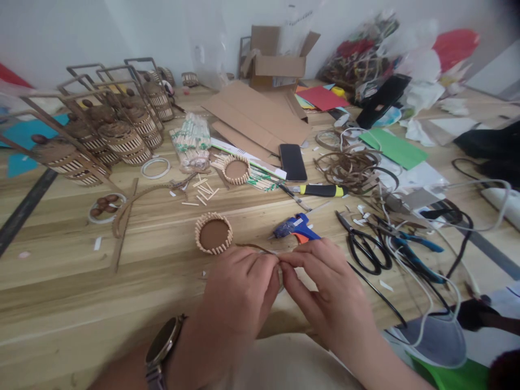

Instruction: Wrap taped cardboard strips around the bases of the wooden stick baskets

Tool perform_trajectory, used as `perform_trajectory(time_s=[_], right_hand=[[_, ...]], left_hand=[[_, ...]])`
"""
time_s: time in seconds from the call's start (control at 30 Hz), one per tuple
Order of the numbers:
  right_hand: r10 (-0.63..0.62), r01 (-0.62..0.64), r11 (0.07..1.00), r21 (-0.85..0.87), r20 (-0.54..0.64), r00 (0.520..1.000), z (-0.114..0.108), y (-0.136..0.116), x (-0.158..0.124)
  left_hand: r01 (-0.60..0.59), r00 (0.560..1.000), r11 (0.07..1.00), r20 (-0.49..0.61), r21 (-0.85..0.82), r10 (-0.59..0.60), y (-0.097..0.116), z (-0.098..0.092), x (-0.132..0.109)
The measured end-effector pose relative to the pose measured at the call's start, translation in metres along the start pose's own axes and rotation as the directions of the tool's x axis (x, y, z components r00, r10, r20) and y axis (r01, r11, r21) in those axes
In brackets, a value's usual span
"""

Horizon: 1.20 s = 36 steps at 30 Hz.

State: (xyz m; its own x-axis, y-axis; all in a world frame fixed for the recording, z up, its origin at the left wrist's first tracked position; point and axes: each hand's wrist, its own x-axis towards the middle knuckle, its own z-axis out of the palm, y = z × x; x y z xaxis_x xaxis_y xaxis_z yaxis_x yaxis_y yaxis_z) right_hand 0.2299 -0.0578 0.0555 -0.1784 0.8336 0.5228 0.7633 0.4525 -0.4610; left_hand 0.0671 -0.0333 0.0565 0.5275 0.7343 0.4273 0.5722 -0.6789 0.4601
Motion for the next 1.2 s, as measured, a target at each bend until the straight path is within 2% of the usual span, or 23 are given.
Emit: perform_trajectory(time_s=[0.17, 0.4, 0.67, 0.87, 1.03, 1.2], right_hand=[[0.012, -0.012, 1.0, 0.019, -0.012, 1.0, -0.0002, 0.0001, -0.0007], [0.04, -0.044, 0.996, 0.081, 0.048, 0.998, -0.0053, 0.0017, 0.0015], [0.039, -0.039, 0.997, 0.059, 0.009, 0.999, 0.0001, 0.0015, -0.0017], [0.05, -0.048, 0.996, 0.072, -0.018, 0.999, 0.0033, 0.0048, -0.0005], [0.109, -0.113, 0.985, 0.128, 0.039, 0.993, 0.0012, 0.0065, 0.0014], [0.125, -0.131, 0.982, 0.138, 0.05, 0.991, 0.0007, 0.007, 0.0006]], left_hand=[[0.003, 1.0, 1.0, -0.001, -0.013, -0.003, -0.0001, 0.001, -0.001], [0.027, 1.0, 0.998, 0.009, -0.054, -0.026, 0.0004, -0.0023, -0.0001], [0.019, 1.0, 0.999, 0.007, -0.034, -0.019, -0.001, 0.0026, -0.0016], [0.1, 0.994, 0.988, 0.047, -0.117, -0.096, -0.0013, 0.0011, -0.0028], [0.193, 0.979, 0.966, 0.091, -0.17, -0.18, -0.0016, -0.0004, -0.0011], [0.182, 0.983, 0.968, 0.053, -0.173, -0.176, -0.003, -0.0019, 0.0013]])
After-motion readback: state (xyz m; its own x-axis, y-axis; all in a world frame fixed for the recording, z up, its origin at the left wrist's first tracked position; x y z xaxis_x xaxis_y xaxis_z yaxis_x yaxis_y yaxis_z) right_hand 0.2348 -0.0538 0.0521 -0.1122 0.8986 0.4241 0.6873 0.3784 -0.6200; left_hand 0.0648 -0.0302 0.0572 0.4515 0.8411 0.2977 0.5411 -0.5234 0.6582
